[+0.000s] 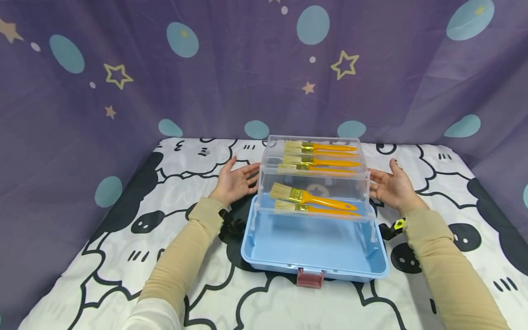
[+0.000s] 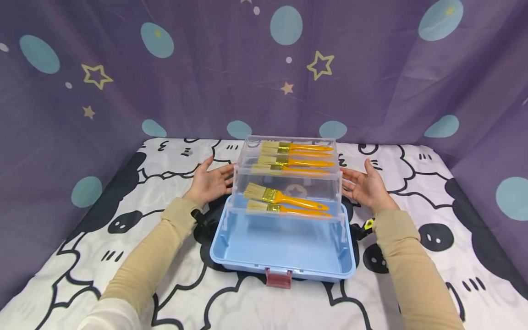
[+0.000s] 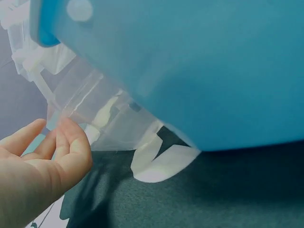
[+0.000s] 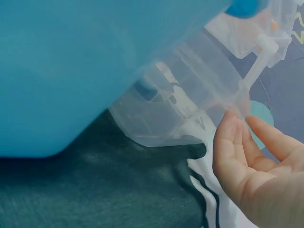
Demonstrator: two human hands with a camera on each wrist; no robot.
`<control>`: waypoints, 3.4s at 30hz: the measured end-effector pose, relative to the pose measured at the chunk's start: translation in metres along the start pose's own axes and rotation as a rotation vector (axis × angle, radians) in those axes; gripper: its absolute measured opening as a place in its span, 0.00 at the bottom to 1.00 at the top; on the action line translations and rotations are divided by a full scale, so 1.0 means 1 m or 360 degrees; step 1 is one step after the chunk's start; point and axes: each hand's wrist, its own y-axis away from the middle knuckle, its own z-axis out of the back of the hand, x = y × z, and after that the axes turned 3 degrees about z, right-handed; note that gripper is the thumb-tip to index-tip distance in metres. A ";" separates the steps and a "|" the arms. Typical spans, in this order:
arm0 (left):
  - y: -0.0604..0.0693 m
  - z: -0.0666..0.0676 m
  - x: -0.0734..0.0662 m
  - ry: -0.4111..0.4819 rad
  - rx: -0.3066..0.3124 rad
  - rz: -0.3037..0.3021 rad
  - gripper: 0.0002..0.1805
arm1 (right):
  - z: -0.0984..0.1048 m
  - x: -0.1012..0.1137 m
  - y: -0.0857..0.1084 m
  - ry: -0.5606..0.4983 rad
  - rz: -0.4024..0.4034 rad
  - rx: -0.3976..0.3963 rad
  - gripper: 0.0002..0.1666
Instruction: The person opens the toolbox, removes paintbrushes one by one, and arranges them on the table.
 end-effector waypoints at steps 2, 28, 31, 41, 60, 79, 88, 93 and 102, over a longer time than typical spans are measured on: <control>-0.001 0.001 0.001 0.0006 -0.0007 0.0006 0.43 | 0.000 0.000 0.000 0.0019 -0.0003 -0.0015 0.48; -0.001 0.007 0.001 0.0006 0.0001 0.0001 0.41 | 0.007 -0.003 -0.003 -0.0049 -0.0055 0.0107 0.45; 0.000 0.007 0.000 -0.0006 0.0011 0.0006 0.40 | 0.007 -0.002 -0.003 -0.0044 -0.0055 0.0076 0.43; 0.006 0.007 -0.006 -0.0007 0.0025 0.0003 0.40 | 0.003 0.001 0.001 -0.0051 -0.0028 -0.0066 0.40; 0.025 -0.008 -0.017 -0.0132 0.0042 -0.0086 0.37 | -0.004 0.013 0.016 -0.0080 0.0031 0.0010 0.37; 0.044 -0.037 -0.003 -0.0876 0.0006 -0.0192 0.29 | -0.016 0.009 0.027 -0.0105 0.0014 0.0301 0.38; 0.051 -0.041 0.008 -0.1492 -0.0026 -0.0356 0.35 | -0.027 0.008 0.033 -0.0072 0.0046 0.0363 0.38; 0.054 -0.040 0.009 -0.1550 0.0011 -0.0361 0.40 | -0.037 0.007 0.035 -0.0021 0.0067 0.0378 0.37; 0.054 -0.037 0.008 -0.1564 0.0079 -0.0316 0.46 | -0.054 0.006 0.033 -0.0007 0.0028 0.0584 0.41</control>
